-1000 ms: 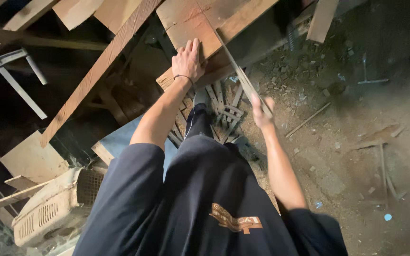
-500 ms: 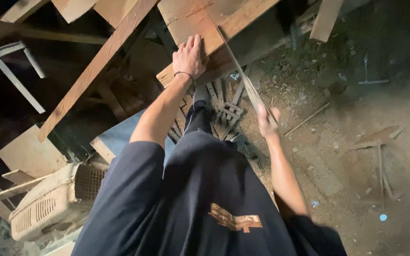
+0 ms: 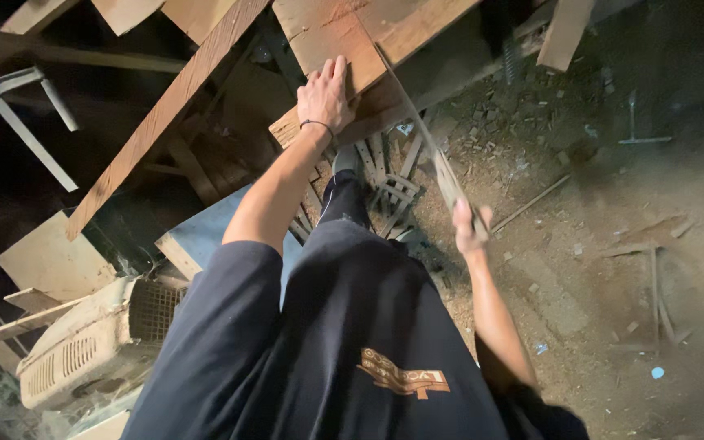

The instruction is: The person uses a hand saw to cut a wooden plank resting on a workbench. The left hand holds the plank steady while the right hand moves the saw back and forth to make a cut. The person is wearing dark clothing and shoes.

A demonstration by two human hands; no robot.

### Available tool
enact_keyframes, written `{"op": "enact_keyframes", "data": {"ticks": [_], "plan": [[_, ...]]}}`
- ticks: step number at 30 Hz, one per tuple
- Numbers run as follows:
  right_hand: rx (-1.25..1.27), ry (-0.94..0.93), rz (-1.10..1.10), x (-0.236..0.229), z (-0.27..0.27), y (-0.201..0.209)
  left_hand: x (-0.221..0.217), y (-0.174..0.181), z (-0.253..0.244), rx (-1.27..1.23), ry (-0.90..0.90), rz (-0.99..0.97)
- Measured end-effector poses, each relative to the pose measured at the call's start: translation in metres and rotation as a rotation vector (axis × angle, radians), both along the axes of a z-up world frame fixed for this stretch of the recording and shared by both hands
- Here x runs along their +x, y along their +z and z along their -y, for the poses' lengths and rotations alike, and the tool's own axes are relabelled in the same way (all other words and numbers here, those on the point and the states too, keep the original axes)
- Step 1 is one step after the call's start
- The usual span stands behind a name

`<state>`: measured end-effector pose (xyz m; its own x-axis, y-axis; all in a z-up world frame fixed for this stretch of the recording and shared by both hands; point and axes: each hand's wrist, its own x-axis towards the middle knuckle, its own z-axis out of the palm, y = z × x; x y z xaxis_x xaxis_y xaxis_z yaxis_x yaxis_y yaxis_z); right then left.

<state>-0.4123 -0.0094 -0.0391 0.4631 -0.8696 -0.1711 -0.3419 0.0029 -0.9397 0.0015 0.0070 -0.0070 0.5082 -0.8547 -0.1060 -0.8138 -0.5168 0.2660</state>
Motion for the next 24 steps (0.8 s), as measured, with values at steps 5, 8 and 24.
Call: {"op": "enact_keyframes", "data": {"ticks": [5, 8, 24], "plan": [[-0.085, 0.121, 0.082, 0.128, 0.06, -0.02, 0.0, 0.018, 0.008, 0.019, 0.008, -0.049], [-0.17, 0.124, 0.049, 0.135, 0.059, -0.02, -0.003, 0.023, 0.006, 0.028, 0.029, -0.04], [0.047, 0.104, -0.067, 0.126, 0.06, -0.007, -0.002, 0.02, 0.001, 0.033, 0.006, -0.046]]}}
